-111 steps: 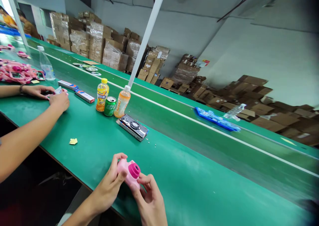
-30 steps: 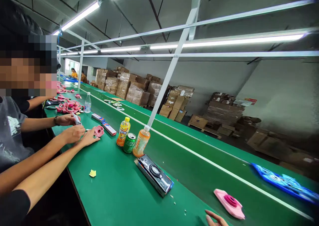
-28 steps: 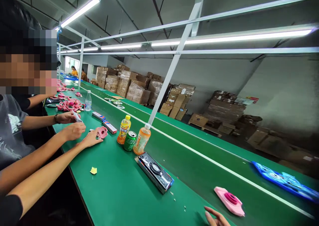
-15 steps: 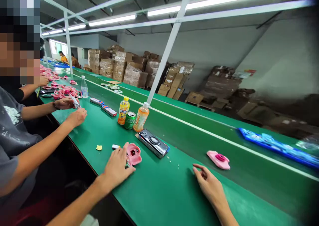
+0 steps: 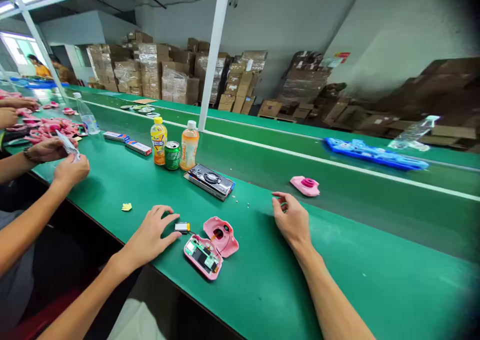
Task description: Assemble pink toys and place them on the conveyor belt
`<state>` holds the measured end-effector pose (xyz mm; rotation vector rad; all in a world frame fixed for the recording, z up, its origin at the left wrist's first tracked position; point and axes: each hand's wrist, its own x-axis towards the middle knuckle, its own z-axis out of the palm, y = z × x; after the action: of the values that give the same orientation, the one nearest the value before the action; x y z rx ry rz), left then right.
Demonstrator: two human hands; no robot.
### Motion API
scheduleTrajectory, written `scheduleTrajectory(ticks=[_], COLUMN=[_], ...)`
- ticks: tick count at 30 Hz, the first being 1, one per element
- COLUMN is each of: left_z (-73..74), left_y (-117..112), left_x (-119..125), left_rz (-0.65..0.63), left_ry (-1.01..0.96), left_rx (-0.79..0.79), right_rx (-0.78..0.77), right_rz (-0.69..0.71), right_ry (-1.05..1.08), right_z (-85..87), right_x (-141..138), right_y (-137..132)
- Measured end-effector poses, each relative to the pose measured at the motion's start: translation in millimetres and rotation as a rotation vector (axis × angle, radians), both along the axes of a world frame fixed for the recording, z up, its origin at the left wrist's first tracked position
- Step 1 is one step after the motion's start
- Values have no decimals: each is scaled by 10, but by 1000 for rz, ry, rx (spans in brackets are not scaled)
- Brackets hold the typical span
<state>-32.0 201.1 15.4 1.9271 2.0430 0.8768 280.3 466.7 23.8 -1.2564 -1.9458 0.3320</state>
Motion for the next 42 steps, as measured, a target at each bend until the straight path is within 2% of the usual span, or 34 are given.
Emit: scheduleTrajectory(ticks=[2,4,6,8,10,13,17,21,25,28,30,32,37,42], left_z=[47,63,59,59,73,86,7,-42,44,66,29,-33,-170,-187], left_y=[85,127,124,89,37,-49,-105,-54,-60,-127,-162,-181,-213,-240], left_x=[-30,11,60,99,137,211,281,292,419,579,655,685,619,582], left_rz=[-90,-124,-118,-86,-54,-64,-24,146,357,409,439,424,267,221], left_ry=[13,-33,-122,-243,-379,-546,-758,-986,-1254,-1427,-1466,-1455,-1355,-1205], left_rx=[-46,-68,-90,-126,-162,-156,-83,2,52,4,32,59,45,-44], right_rx=[81,217,429,634,743,766,765,788,756,642,578,560,476,426], right_rz=[-9,35,159,346,501,557,558,648,615,671,717,722,718,735], right_ry=[19,30,32,26,8,-134,-296,-284,-265,-223,-219,-231,-154,-129], right_z=[69,179,310,424,487,447,243,124,118,104,90,76,40,92], right_x=[-78,-209,-389,-601,-817,-1076,-1232,-1257,-1272,-1291,-1302,-1308,-1309,-1291], right_y=[-96,-281,-550,-869,-1185,-1575,-1862,-1920,-1912,-1904,-1890,-1865,-1798,-1764])
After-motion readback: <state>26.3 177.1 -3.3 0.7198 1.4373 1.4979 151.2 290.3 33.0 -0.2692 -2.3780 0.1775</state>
